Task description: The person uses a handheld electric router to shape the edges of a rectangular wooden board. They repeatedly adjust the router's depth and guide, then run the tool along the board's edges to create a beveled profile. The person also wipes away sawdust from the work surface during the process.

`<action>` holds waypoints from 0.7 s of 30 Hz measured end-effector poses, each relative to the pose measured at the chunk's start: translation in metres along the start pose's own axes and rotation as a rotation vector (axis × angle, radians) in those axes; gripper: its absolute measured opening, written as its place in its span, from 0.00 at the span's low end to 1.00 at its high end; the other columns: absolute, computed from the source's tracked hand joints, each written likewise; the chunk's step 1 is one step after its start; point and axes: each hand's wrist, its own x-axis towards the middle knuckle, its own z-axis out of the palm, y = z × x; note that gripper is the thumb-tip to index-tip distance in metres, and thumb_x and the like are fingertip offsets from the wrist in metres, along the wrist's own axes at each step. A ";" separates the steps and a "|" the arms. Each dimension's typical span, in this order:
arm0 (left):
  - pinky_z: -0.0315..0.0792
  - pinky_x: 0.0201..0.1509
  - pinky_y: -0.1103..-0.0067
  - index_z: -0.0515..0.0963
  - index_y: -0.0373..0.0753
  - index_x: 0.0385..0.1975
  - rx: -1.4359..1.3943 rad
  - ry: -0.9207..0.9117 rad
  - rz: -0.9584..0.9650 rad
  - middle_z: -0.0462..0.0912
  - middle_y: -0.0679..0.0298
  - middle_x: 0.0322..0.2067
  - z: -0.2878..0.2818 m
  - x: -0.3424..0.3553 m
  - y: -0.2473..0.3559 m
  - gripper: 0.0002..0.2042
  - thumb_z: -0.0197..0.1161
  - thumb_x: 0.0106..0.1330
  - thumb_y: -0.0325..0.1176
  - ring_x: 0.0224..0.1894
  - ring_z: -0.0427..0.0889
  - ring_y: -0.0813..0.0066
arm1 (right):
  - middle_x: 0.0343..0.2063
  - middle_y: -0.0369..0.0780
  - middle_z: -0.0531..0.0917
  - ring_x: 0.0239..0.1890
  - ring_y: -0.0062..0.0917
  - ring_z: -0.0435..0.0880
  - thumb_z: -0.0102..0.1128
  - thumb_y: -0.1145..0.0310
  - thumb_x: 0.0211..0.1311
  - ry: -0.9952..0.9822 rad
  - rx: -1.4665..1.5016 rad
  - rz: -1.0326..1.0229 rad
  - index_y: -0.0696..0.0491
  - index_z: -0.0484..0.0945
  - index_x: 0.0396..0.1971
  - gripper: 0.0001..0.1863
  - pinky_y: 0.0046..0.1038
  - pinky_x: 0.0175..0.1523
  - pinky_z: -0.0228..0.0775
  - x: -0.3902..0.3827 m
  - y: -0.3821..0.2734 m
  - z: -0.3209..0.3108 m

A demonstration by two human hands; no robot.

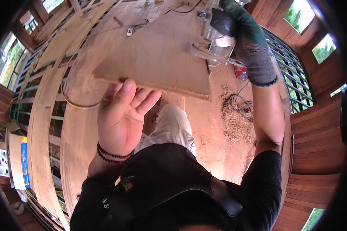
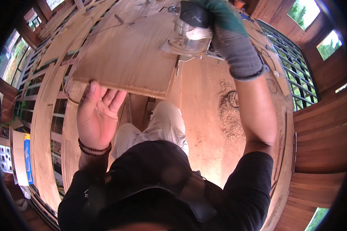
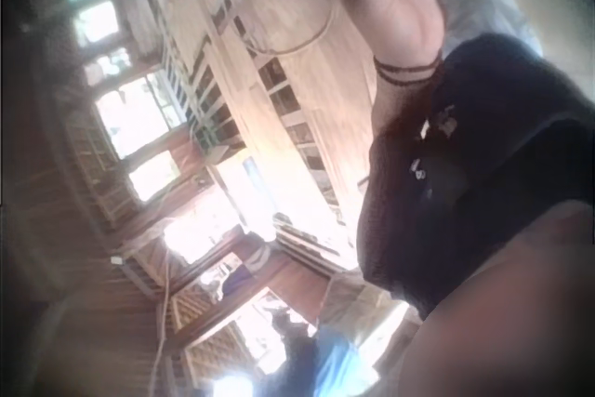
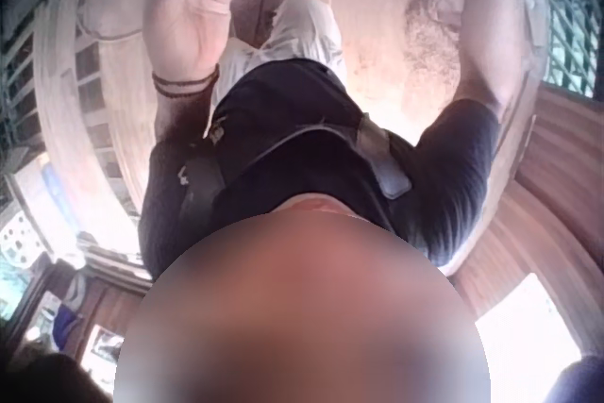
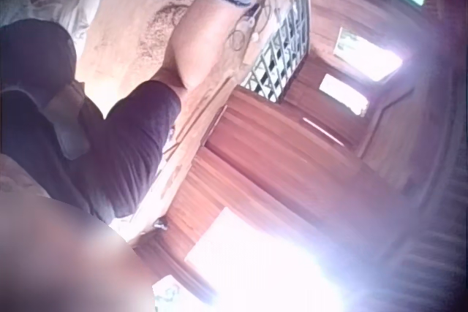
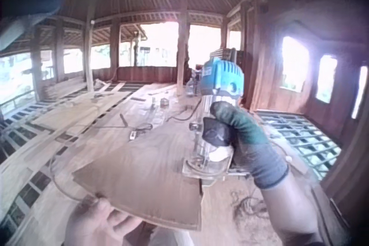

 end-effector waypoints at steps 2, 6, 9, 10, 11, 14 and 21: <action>0.79 0.64 0.54 0.82 0.49 0.50 0.011 -0.025 0.002 0.88 0.68 0.45 -0.004 0.002 -0.001 0.09 0.59 0.77 0.26 0.53 0.87 0.62 | 0.32 0.36 0.83 0.32 0.22 0.84 0.68 0.63 0.70 -0.100 0.024 -0.031 0.54 0.77 0.52 0.17 0.25 0.39 0.80 -0.004 0.000 0.002; 0.72 0.72 0.57 0.75 0.41 0.60 -0.182 -0.300 -0.039 0.80 0.58 0.61 -0.008 0.009 -0.007 0.15 0.52 0.82 0.39 0.65 0.78 0.61 | 0.43 0.40 0.86 0.43 0.27 0.88 0.67 0.63 0.70 -0.200 -0.072 -0.015 0.56 0.78 0.56 0.19 0.30 0.52 0.82 0.011 0.001 -0.017; 0.68 0.74 0.56 0.70 0.39 0.66 -0.144 -0.277 -0.054 0.76 0.54 0.66 -0.003 0.008 -0.008 0.20 0.50 0.83 0.44 0.69 0.74 0.58 | 0.48 0.41 0.88 0.48 0.26 0.87 0.65 0.62 0.72 -0.207 -0.082 0.004 0.57 0.81 0.57 0.19 0.30 0.59 0.80 0.019 0.008 -0.032; 0.67 0.75 0.55 0.69 0.39 0.68 -0.156 -0.202 -0.095 0.75 0.53 0.66 -0.001 0.007 -0.008 0.22 0.49 0.83 0.45 0.70 0.74 0.57 | 0.48 0.41 0.88 0.48 0.25 0.87 0.65 0.62 0.72 -0.244 -0.064 0.012 0.57 0.81 0.57 0.20 0.30 0.59 0.80 0.017 0.009 -0.032; 0.67 0.75 0.54 0.67 0.39 0.69 -0.130 -0.204 -0.116 0.75 0.53 0.67 0.002 0.004 -0.008 0.23 0.49 0.83 0.46 0.70 0.73 0.56 | 0.45 0.39 0.88 0.45 0.24 0.87 0.65 0.63 0.71 -0.256 -0.041 -0.019 0.57 0.82 0.55 0.18 0.29 0.55 0.81 0.015 0.012 -0.030; 0.68 0.74 0.51 0.65 0.39 0.71 -0.109 -0.192 -0.123 0.73 0.51 0.68 0.010 0.000 -0.009 0.24 0.47 0.83 0.47 0.70 0.73 0.53 | 0.37 0.36 0.84 0.36 0.25 0.87 0.69 0.62 0.69 -0.142 0.008 -0.047 0.53 0.76 0.53 0.19 0.28 0.41 0.84 0.001 0.012 -0.009; 0.80 0.64 0.52 0.79 0.42 0.55 -0.118 -0.088 -0.151 0.86 0.60 0.51 0.018 0.002 -0.006 0.10 0.54 0.80 0.30 0.58 0.85 0.58 | 0.34 0.35 0.84 0.36 0.24 0.87 0.67 0.61 0.70 -0.199 0.021 -0.034 0.52 0.76 0.48 0.14 0.29 0.41 0.84 0.011 0.005 -0.002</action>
